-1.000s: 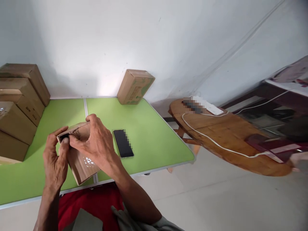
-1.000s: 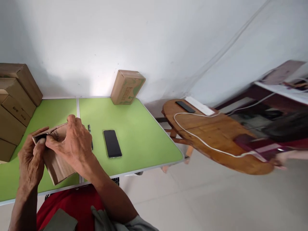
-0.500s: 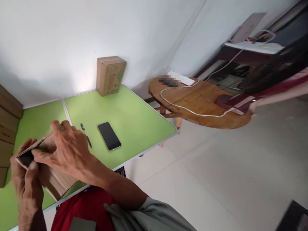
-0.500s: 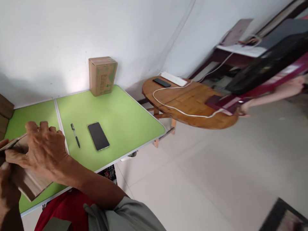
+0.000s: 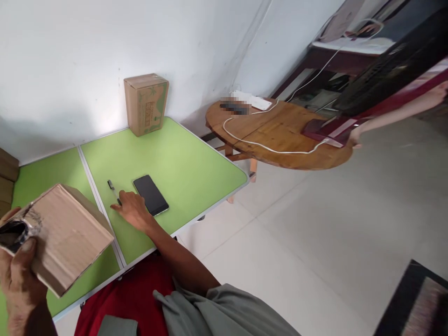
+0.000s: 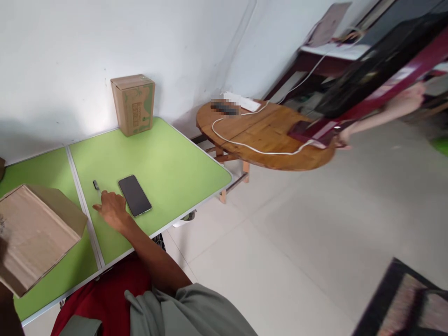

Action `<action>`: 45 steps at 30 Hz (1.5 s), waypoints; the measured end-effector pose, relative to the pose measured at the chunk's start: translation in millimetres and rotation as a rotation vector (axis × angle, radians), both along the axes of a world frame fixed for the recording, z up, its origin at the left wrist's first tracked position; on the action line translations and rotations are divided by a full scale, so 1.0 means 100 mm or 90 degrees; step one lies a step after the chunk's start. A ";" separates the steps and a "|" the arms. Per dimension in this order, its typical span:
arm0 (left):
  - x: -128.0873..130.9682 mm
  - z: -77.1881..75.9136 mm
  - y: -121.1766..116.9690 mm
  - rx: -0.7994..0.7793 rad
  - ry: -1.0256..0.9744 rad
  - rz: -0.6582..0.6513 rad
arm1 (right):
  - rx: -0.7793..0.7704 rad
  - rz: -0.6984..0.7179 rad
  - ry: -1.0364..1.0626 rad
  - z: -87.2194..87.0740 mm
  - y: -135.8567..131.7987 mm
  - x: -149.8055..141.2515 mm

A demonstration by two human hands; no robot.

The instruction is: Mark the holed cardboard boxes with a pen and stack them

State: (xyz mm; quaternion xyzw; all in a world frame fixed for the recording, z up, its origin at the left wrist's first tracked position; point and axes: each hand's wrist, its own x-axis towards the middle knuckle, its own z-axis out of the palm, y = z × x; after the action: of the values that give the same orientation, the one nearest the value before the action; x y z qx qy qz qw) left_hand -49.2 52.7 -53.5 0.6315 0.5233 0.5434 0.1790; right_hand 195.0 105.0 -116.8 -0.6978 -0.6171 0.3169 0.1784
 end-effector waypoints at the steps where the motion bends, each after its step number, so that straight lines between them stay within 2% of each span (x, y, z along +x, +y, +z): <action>1: 0.01 0.01 -0.01 0.005 -0.006 0.018 | -0.007 -0.006 0.004 -0.03 0.03 -0.06; 4: 0.05 0.07 -0.04 -0.021 -0.018 0.066 | -0.013 -0.021 0.044 -0.07 0.11 -0.14; 8: 0.05 0.06 -0.05 -0.036 -0.029 0.056 | 0.031 -0.008 0.180 0.01 0.10 0.07; 10: 0.02 0.01 -0.03 -0.025 -0.052 0.040 | 0.086 -0.018 0.365 0.14 0.03 0.21; 13: -0.02 -0.07 -0.03 -0.023 -0.088 0.019 | 0.167 0.003 0.764 0.43 -0.13 0.31; 14: -0.02 -0.09 -0.03 -0.031 -0.095 0.014 | 0.173 0.033 0.857 0.52 -0.19 0.29; 16: 0.00 -0.12 -0.06 -0.046 -0.107 0.000 | 0.154 0.116 0.925 0.69 -0.33 0.19; 19: 0.02 -0.14 -0.11 -0.047 -0.121 -0.034 | 0.129 0.214 0.935 0.82 -0.50 -0.05; 23: 0.00 -0.18 -0.19 -0.053 -0.106 -0.042 | 0.164 0.273 0.914 0.86 -0.62 -0.29; 27: -0.02 -0.25 -0.28 -0.074 -0.072 -0.070 | 0.187 0.273 0.859 0.86 -0.67 -0.33; 32: 0.01 -0.31 -0.34 -0.005 0.025 -0.078 | 0.195 0.254 0.763 0.83 -0.75 -0.35; 37: -0.01 -0.32 -0.34 0.001 0.040 -0.087 | 0.264 0.285 0.672 0.82 -0.76 -0.39; 41: -0.02 -0.34 -0.34 0.008 0.043 -0.084 | 0.271 0.304 0.638 0.87 -0.75 -0.37; 45: -0.01 -0.33 -0.35 -0.005 0.032 -0.071 | 0.277 0.269 0.621 0.90 -0.75 -0.33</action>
State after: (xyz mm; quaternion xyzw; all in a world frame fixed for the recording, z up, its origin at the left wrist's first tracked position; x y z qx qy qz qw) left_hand -50.4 17.8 -86.1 0.6722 0.4940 0.5145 0.1984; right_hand 162.3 29.5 -26.7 -0.2795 -0.6405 0.4965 0.5149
